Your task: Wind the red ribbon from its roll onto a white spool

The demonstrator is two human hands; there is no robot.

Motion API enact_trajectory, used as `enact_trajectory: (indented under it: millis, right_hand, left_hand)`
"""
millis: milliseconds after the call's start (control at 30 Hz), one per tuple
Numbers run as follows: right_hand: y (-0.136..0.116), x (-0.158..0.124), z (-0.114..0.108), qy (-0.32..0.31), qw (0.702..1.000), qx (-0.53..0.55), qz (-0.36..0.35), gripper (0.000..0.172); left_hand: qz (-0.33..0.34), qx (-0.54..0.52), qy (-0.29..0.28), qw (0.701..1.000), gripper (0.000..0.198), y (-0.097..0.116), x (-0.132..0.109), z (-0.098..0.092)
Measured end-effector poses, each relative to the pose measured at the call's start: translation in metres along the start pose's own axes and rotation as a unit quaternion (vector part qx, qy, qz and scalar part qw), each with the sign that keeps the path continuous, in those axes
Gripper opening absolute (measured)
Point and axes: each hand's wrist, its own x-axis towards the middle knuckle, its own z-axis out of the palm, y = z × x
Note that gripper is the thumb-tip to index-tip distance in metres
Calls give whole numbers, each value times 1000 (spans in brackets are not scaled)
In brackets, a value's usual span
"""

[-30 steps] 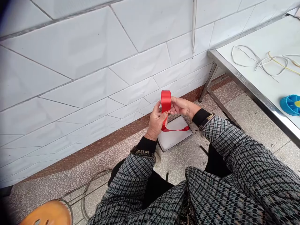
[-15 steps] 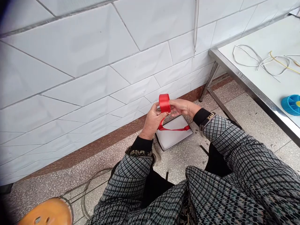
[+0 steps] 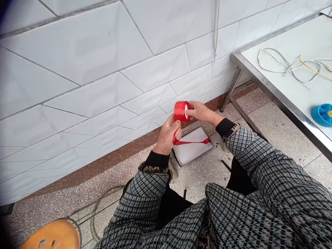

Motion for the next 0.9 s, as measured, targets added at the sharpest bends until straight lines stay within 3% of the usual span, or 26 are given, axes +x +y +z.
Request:
enact_trajectory:
  millis: [100,233,367,600,733,900]
  right_hand:
    - [-3,-2,5,19,999,-22,-29,7]
    - [-7,-2,8,72,997,-9,-37,11]
    - [-10,-1,7,114,993,-8,-28,20]
    - [-7,-6,13,42,997,65,30,40]
    - [-1,-8,18,4,993,103,60,49]
    - [3,-2,15,-14,987,128,93,50]
  left_hand:
    - [36,10,29,999,89,-8,1,6]
    - [89,17,101,991,59,-15,0,14]
    - [93,10,101,990,58,-13,-1,21]
    - [40,48,68,996,63,-6,-3,21]
    - [40,96,95,990,62,-11,1,15]
    - [55,108,154,981,44,-13,4,12]
